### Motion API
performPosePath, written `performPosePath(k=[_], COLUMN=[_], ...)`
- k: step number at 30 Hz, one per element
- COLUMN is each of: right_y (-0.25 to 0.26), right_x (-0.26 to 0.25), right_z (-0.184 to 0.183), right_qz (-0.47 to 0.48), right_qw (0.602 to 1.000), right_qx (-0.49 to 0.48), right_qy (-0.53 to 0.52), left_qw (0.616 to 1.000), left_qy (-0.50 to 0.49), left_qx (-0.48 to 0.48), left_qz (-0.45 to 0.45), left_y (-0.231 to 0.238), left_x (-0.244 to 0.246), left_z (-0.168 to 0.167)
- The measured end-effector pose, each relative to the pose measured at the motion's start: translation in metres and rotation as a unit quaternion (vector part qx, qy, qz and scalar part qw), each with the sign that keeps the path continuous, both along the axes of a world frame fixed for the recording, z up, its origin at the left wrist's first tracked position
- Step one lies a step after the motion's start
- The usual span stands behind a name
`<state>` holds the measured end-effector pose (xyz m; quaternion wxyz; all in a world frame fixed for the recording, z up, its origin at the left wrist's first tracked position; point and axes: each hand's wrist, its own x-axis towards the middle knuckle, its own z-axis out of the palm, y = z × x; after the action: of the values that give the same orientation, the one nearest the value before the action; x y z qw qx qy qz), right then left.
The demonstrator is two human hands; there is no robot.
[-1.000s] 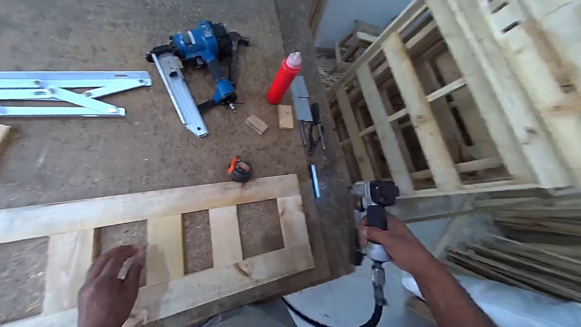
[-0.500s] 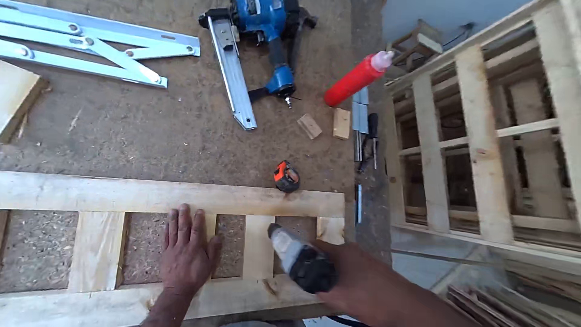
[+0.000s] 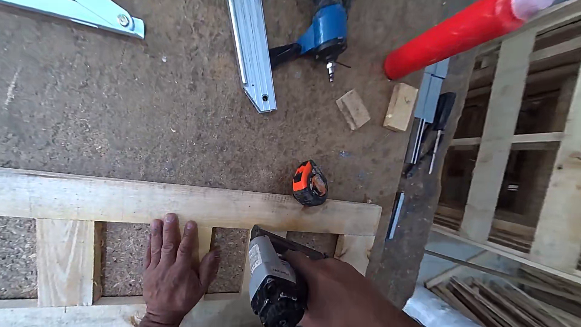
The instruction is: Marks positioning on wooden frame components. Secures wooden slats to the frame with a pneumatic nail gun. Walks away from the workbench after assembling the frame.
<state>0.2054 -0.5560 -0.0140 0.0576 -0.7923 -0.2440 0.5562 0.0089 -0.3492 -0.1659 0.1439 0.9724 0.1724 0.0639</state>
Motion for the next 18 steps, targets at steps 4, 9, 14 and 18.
performPosePath(k=[4, 9, 14, 18], right_y=[0.003, -0.004, -0.015, -0.022], right_x=[0.004, 0.001, -0.005, -0.006], right_z=[0.006, 0.007, 0.009, 0.011], right_qz=[-0.02, -0.033, -0.043, -0.06], right_qw=[0.996, 0.993, 0.994, 0.993], right_qx=[-0.072, -0.092, -0.086, -0.097], right_qy=[0.055, 0.059, 0.047, 0.042], left_qw=[1.0, 1.0, 1.0, 1.0], left_qy=[-0.001, 0.005, 0.006, 0.008], left_qx=[0.001, 0.003, -0.005, -0.005], left_qz=[-0.004, -0.006, -0.007, -0.009], left_y=[-0.001, 0.0, -0.001, 0.0], left_x=[0.002, 0.0, -0.001, -0.003], left_z=[0.0, 0.0, 0.0, -0.001])
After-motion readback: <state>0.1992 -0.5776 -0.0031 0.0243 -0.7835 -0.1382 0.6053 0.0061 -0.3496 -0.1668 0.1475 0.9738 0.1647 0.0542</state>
